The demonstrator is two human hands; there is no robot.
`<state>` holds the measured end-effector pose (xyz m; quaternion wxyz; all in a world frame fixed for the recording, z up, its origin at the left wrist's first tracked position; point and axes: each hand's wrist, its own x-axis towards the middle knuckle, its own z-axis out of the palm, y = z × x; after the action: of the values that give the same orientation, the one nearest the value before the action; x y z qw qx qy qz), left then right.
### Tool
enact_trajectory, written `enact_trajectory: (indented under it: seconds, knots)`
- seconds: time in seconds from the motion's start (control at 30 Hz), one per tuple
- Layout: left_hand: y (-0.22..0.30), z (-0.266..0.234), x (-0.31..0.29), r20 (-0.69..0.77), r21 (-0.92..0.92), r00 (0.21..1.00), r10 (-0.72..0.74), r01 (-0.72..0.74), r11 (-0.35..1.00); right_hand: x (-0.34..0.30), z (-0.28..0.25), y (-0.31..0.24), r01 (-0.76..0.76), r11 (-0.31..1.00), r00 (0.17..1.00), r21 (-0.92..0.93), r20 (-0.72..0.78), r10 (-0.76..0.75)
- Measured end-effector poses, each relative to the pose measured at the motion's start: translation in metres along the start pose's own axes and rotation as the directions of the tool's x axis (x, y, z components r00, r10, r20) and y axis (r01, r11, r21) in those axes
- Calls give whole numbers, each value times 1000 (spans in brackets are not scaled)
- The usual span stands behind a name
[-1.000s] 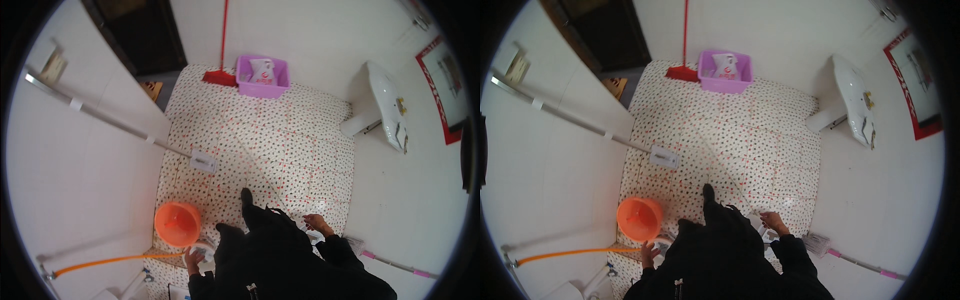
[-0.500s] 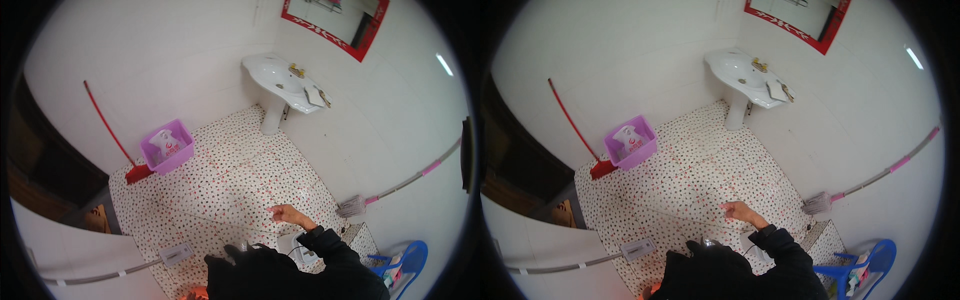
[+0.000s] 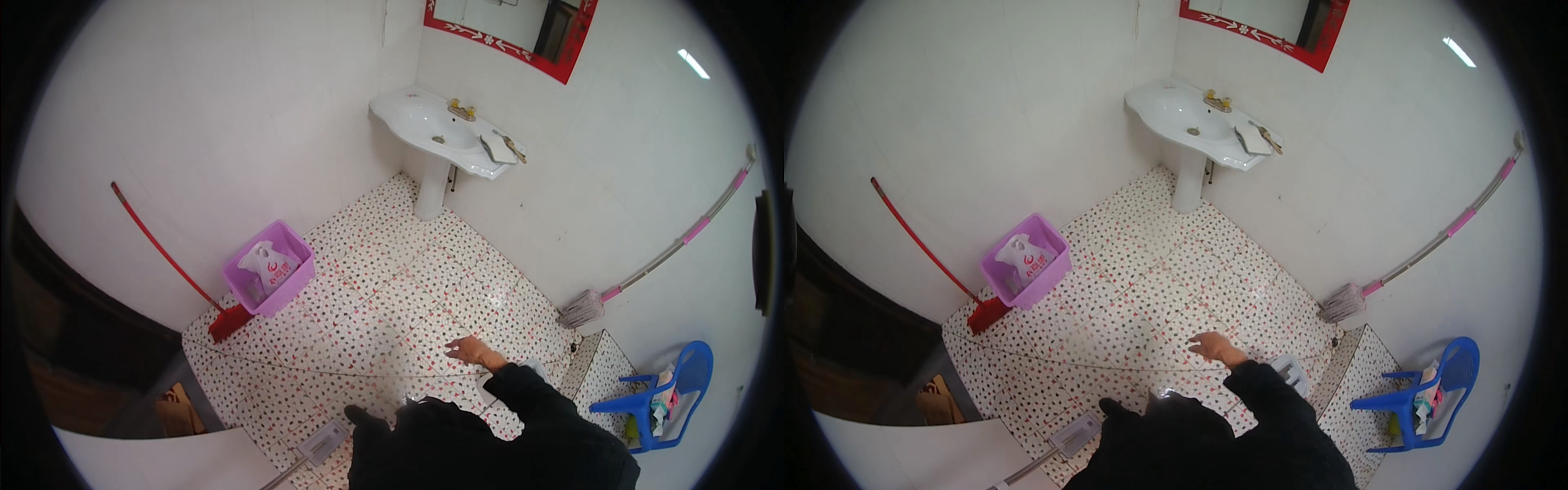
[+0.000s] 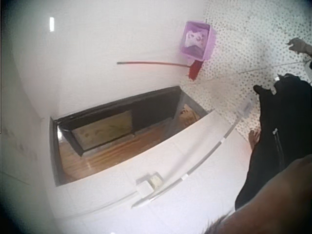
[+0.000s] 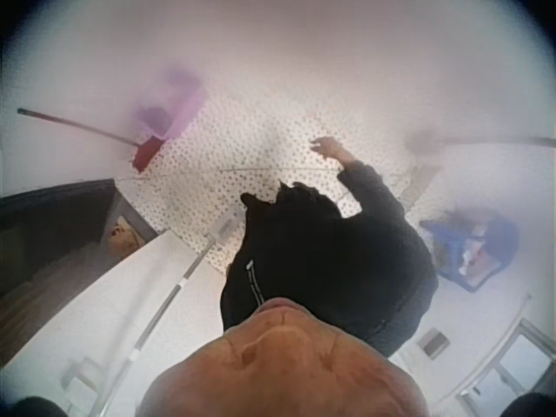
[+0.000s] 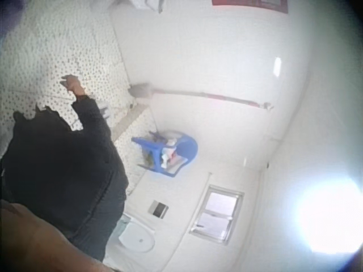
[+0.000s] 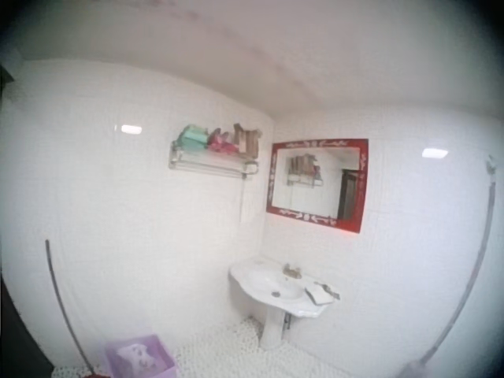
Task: The person mops the bathroom floor using a flat mop and a wringer, then fills a bucket with water from a hose, adds detergent, and washes a cloth in the bucket. The person also rinses the toilet bowl with the hose and washes their hands at the sink.
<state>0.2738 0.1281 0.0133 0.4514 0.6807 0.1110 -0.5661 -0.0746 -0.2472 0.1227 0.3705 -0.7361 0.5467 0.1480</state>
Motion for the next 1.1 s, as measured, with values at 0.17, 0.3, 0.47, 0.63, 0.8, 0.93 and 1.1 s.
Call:
enact_trajectory:
  seconds: [0.17,0.3,0.47,0.63,0.8,0.93,1.1]
  knots:
    - [45,-9,25,31,58,1000,-4,2,998,-5,44,-2,2,977,998,213,61,-16]
    - [69,-6,39,34,79,999,-10,8,997,-25,70,21,27,979,995,-200,101,-6]
    - [97,9,53,45,116,999,-27,22,993,-37,67,36,-278,955,935,99,255,246]
    - [114,39,59,25,135,999,-43,40,990,2,48,57,-277,942,943,190,240,229]
    - [133,94,57,3,142,999,-36,36,989,58,4,96,-271,845,962,462,155,224]
    - [147,134,56,-2,138,1000,-15,15,990,84,-59,124,-220,909,974,354,27,225]
    - [178,164,64,24,174,999,28,-32,984,112,-129,140,-202,934,955,295,-151,255]
